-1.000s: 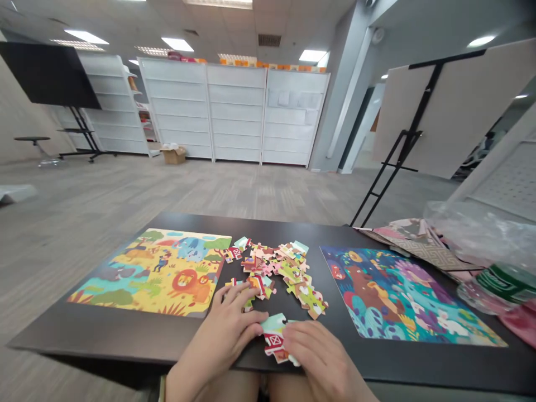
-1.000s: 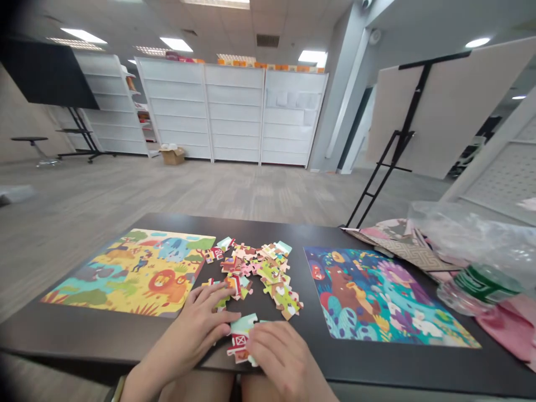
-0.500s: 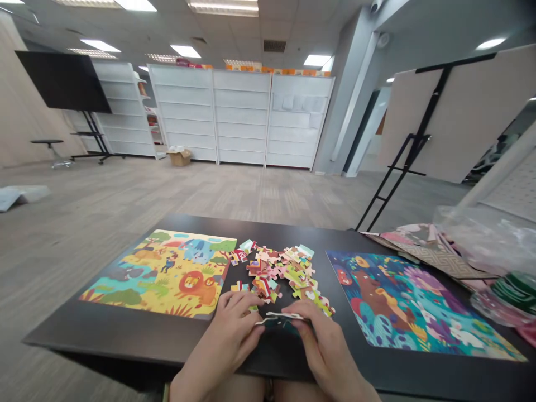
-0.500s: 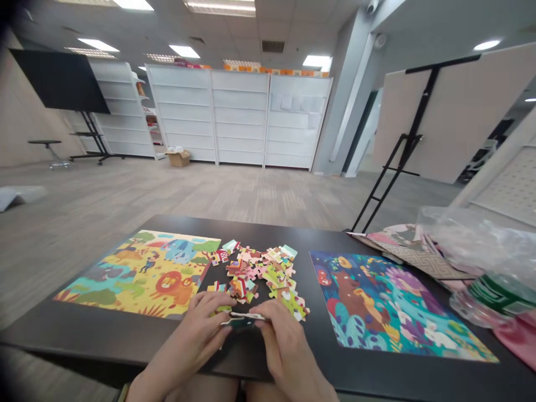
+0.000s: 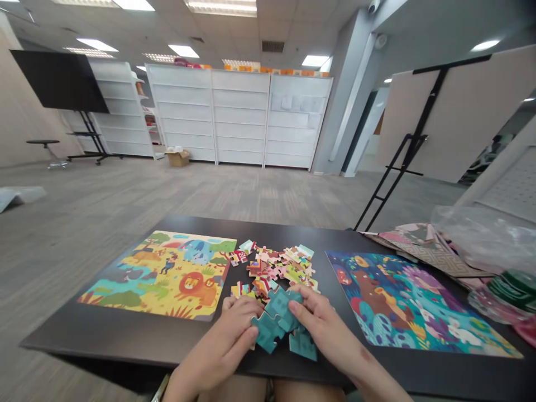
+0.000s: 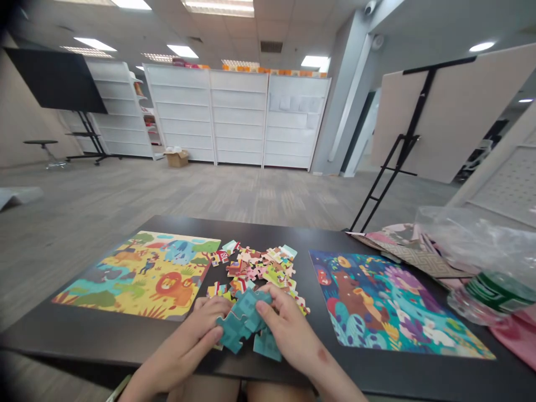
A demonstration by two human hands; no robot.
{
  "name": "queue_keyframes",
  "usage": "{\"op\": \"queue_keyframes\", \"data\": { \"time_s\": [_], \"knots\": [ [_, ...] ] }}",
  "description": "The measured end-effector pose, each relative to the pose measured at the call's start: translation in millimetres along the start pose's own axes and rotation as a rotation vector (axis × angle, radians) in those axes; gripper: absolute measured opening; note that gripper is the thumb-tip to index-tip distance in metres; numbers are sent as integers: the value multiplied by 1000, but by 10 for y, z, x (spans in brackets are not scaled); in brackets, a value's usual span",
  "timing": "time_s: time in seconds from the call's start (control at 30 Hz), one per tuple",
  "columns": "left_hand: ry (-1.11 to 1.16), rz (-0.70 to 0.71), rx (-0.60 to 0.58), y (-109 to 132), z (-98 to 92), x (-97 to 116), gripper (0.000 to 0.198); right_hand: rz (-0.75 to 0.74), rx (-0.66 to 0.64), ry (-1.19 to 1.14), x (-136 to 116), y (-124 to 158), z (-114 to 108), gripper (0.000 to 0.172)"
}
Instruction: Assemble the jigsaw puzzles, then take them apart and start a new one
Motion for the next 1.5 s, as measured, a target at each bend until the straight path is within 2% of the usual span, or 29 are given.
{"op": "queue_keyframes", "data": {
  "time_s": [0.17,0.33,0.43,0.47,0.53,0.63,0.67,0.73,0.8,0.87,0.9,0.97,1.03,1.13,1.23,1.3,1.37,1.43,1.5],
  "knots": [
    [149,17,25,29,-10,-31,31,100,-7,-110,-24,8,44,35],
    [190,21,85,31,-52,-50,38,163,-79,-305,30,50,151,36],
    [163,28,96,23,-37,-52,39,120,-12,-332,-17,107,98,35],
    [140,27,103,23,-27,-55,40,79,45,-262,-57,110,30,35],
    [69,-13,182,37,-20,-88,40,-50,243,12,-166,64,-184,30],
    [-82,-162,474,113,-60,-212,35,-316,578,549,-305,-138,-538,22],
    [-139,-199,571,147,-73,-257,32,-387,613,690,-307,-232,-615,22],
    [-254,-218,666,198,-77,-330,31,-449,550,905,-227,-411,-678,28],
    [-355,-171,600,214,-44,-362,35,-429,362,1055,-72,-508,-617,32],
    [-413,-127,429,212,17,-352,38,-379,192,1142,82,-480,-499,34],
    [-434,-119,334,209,49,-332,38,-362,150,1159,135,-428,-450,35],
    [-461,-129,151,195,106,-273,38,-347,167,1152,181,-294,-415,36],
    [-472,-147,-2,158,143,-211,48,-323,250,1115,184,-170,-468,37],
    [-462,-173,-148,70,169,-171,59,-199,272,1110,230,-60,-586,44],
    [-471,-156,-199,-1,202,-214,62,-80,177,1145,327,7,-595,56],
    [-497,-89,-195,-4,249,-272,66,-51,154,1138,356,60,-544,52],
    [-546,-12,-146,40,308,-358,62,-66,148,1113,334,115,-478,49],
    [-612,45,-56,121,364,-481,49,-128,167,1097,256,149,-457,52],
    [-678,81,44,213,413,-642,36,-205,247,1117,137,138,-567,51]
  ]
}}
Point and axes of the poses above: each hand's wrist, its own y-axis away from the middle knuckle, its own z-axis out of the palm, x = y × z, the point moved 3 cm from there along -y, towards the middle knuckle, and after that the axes turned 12 degrees about z, right-handed, at the moved point
